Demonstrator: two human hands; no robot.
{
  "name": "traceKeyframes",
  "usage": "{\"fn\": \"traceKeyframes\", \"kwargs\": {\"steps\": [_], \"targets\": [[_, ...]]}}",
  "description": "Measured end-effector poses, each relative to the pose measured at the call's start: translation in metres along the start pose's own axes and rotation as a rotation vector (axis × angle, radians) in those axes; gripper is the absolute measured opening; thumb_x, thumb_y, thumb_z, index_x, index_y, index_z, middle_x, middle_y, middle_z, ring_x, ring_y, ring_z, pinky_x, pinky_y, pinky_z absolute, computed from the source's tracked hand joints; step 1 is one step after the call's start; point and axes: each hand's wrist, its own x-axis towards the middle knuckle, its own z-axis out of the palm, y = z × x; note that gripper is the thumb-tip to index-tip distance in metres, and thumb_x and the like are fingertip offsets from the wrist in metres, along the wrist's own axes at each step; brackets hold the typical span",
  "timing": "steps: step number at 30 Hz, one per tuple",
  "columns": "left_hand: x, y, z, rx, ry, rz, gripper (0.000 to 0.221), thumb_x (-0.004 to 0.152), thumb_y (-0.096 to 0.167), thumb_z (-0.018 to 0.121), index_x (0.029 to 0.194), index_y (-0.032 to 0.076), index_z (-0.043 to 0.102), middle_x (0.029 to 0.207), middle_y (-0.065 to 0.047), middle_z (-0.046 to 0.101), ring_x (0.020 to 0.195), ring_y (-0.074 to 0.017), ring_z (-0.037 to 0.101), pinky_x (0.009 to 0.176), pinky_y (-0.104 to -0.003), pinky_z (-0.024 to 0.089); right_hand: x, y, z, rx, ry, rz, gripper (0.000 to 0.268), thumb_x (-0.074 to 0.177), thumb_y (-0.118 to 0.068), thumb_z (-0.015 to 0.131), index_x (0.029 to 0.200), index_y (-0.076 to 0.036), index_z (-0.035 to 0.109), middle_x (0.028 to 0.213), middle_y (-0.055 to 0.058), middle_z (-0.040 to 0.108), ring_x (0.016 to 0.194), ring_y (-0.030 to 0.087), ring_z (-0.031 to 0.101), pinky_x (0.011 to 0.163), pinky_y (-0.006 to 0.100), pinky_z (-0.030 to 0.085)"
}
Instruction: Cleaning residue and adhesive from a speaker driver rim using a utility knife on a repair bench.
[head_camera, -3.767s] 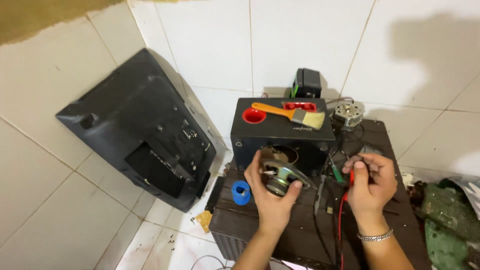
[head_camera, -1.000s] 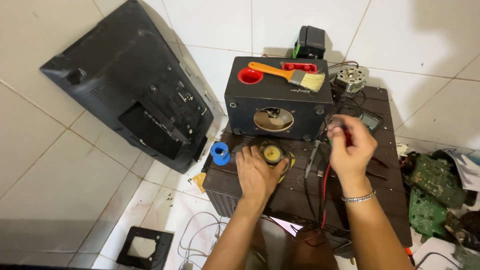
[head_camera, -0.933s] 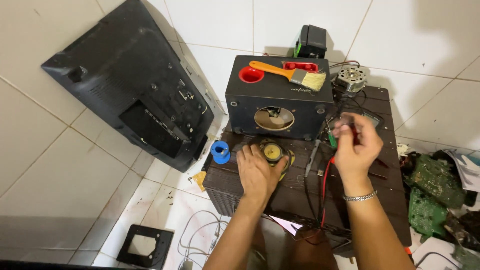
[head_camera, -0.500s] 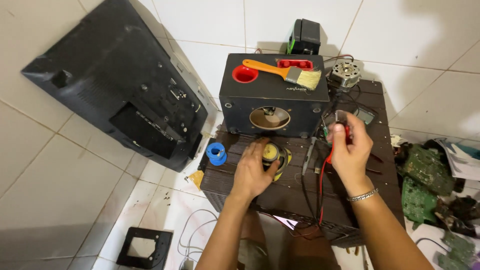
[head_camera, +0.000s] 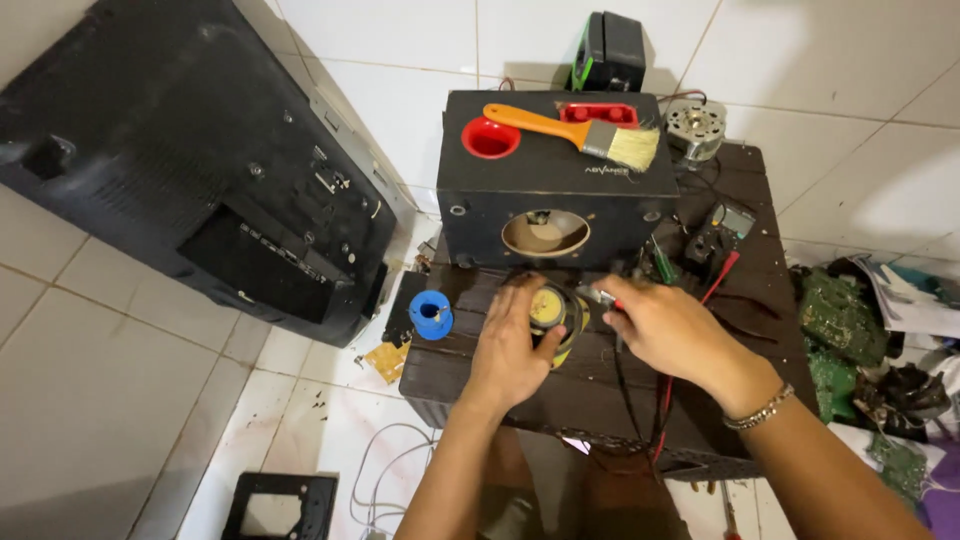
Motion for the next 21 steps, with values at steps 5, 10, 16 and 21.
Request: {"fn": "traceKeyframes", "kwargs": {"steps": [5,10,16,21], "targets": [[0.002,0.009,-0.011,-0.072,-0.066,-0.048,0.061,0.084,0.009,0.074,0.14,-0.001,0.052,0.131,-0.024,0.059,0.132,-0.043,0.052,0.117,-0.056,0.032,0.021,0.007,0.006,0.008,-0.145,0.065,0.029,0.091,-0.019,0.068,0.116,-0.004,0.069,0.107,0.022,0.077,0.102,0.042,0.074,0.086,0.051,0.059],[0.003,0.003,-0.008,-0.063,-0.045,-0.018,0.063,0.08,0.008,0.079,0.137,-0.001,0.054,0.13,-0.022,0.06,0.13,-0.044,0.052,0.113,-0.054,0.037,0.028,0.003,0.0,0.041,-0.225,0.127,0.036,0.094,-0.019,0.066,0.126,-0.002,0.069,0.123,0.021,0.074,0.115,0.037,0.072,0.097,0.047,0.057],[0.009,-0.003,-0.018,-0.192,-0.111,0.018,0.061,0.075,0.002,0.081,0.132,-0.004,0.059,0.127,-0.024,0.064,0.129,-0.047,0.055,0.115,-0.056,0.037,0.021,0.015,0.006,0.106,-0.19,0.134,0.037,0.092,-0.021,0.068,0.125,-0.005,0.069,0.119,0.018,0.076,0.113,0.036,0.072,0.095,0.045,0.058],[0.01,-0.003,-0.019,-0.231,-0.034,0.136,0.061,0.072,-0.001,0.084,0.129,-0.001,0.062,0.129,-0.022,0.065,0.133,-0.0458,0.054,0.118,-0.057,0.032,0.012,0.015,0.003,0.129,-0.11,0.123,0.037,0.091,-0.019,0.07,0.126,-0.007,0.069,0.117,0.016,0.076,0.112,0.033,0.073,0.095,0.042,0.059]]}}
